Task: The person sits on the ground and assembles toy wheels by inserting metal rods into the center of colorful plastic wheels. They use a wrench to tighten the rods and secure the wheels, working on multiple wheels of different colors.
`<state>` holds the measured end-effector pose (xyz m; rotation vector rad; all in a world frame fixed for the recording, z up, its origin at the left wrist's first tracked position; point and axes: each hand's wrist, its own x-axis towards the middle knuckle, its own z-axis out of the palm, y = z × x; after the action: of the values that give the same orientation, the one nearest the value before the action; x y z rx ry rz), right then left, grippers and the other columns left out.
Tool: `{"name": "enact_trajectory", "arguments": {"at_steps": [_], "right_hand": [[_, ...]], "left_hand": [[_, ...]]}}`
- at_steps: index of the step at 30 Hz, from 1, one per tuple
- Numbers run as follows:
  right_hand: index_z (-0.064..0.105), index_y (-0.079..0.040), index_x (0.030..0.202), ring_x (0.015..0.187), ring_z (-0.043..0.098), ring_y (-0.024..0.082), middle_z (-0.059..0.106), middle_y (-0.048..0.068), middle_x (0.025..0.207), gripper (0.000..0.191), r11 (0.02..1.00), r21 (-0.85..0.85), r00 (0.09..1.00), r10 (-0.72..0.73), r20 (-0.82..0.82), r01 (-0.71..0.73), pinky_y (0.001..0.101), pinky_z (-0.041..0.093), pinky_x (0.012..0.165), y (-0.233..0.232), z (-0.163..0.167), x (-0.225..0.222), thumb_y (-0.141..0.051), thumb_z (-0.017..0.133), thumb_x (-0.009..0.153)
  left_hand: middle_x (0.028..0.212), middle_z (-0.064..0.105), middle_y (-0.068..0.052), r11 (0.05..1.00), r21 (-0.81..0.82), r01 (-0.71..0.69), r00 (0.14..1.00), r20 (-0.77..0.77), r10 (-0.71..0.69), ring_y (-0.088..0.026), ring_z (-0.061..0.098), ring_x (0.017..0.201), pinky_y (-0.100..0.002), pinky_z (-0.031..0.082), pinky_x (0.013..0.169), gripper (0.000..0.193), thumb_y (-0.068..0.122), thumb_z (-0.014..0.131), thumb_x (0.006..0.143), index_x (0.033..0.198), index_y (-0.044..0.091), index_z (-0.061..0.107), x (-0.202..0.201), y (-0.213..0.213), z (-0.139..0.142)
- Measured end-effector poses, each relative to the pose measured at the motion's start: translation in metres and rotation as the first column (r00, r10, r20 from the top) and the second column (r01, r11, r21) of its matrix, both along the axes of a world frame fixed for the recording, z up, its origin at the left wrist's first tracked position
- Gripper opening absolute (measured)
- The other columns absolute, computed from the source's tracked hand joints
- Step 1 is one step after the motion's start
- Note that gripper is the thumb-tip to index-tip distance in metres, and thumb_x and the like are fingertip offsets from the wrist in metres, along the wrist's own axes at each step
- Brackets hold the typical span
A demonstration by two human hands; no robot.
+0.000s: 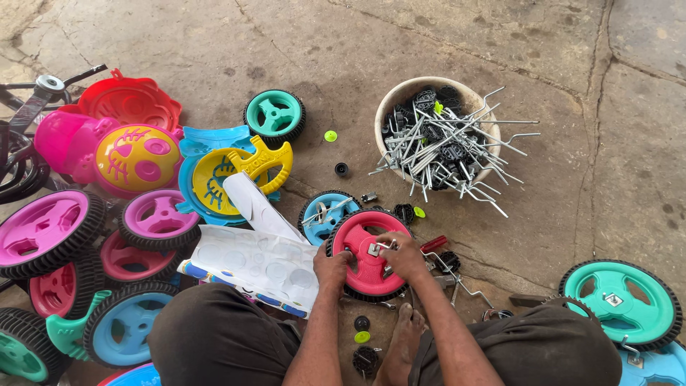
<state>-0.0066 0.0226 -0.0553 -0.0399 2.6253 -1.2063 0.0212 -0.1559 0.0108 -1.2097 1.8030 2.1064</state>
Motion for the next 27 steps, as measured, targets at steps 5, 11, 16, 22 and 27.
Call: {"name": "enact_trajectory", "arguments": {"at_steps": [5,11,16,22,27], "right_hand": [[0.072,0.001,0.117,0.072,0.074,0.020,0.075,0.015,0.094,0.030,0.900,-0.255,0.898,-0.251,0.363,0.354,0.0295,0.066,0.067,0.011,0.010,-0.012,0.005,0.058,0.091],[0.071,-0.001,0.120,0.076,0.070,0.014,0.074,0.010,0.096,0.026,0.874,-0.376,0.952,-0.288,0.108,0.307,0.0270,0.060,0.065,0.026,0.023,-0.010,-0.004,0.066,0.095],[0.076,-0.003,0.114,0.077,0.068,0.012,0.073,0.004,0.097,0.024,0.994,-0.087,0.974,-0.086,-0.210,0.069,0.0233,0.056,0.070,0.027,0.026,0.001,-0.002,0.069,0.092],[0.076,0.002,0.109,0.078,0.070,0.012,0.076,0.006,0.094,0.024,0.933,-0.353,0.990,-0.115,-0.087,0.077,0.0243,0.058,0.071,0.024,0.015,0.004,0.001,0.072,0.086],[0.076,0.001,0.103,0.082,0.071,0.013,0.075,0.009,0.095,0.019,0.835,-0.532,0.989,-0.142,0.045,0.144,0.0261,0.060,0.076,0.028,0.019,0.009,0.004,0.074,0.084]], "left_hand": [[0.102,0.077,-0.014,0.997,0.061,-0.043,0.998,-0.048,0.046,-0.021,0.073,0.083,-0.033,0.059,0.079,0.071,0.003,0.073,0.062,0.132,0.000,0.066,0.001,-0.001,0.001],[0.101,0.076,-0.012,0.996,0.061,-0.065,0.994,-0.080,0.069,-0.020,0.072,0.083,-0.031,0.058,0.078,0.074,0.003,0.076,0.064,0.136,0.000,0.059,0.002,0.006,-0.003],[0.101,0.077,-0.014,0.991,0.115,-0.066,0.994,-0.081,0.076,-0.021,0.071,0.082,-0.033,0.058,0.077,0.070,0.003,0.073,0.065,0.134,-0.001,0.064,0.004,0.006,-0.001],[0.105,0.076,-0.015,0.996,0.063,-0.064,0.998,0.024,0.063,-0.023,0.072,0.087,-0.034,0.058,0.081,0.072,0.001,0.074,0.065,0.136,0.000,0.062,0.007,0.002,0.005],[0.110,0.075,-0.015,0.997,0.049,-0.055,0.998,0.045,0.052,-0.024,0.073,0.091,-0.034,0.058,0.084,0.075,0.001,0.074,0.064,0.138,0.001,0.060,0.010,0.001,0.007]]}}
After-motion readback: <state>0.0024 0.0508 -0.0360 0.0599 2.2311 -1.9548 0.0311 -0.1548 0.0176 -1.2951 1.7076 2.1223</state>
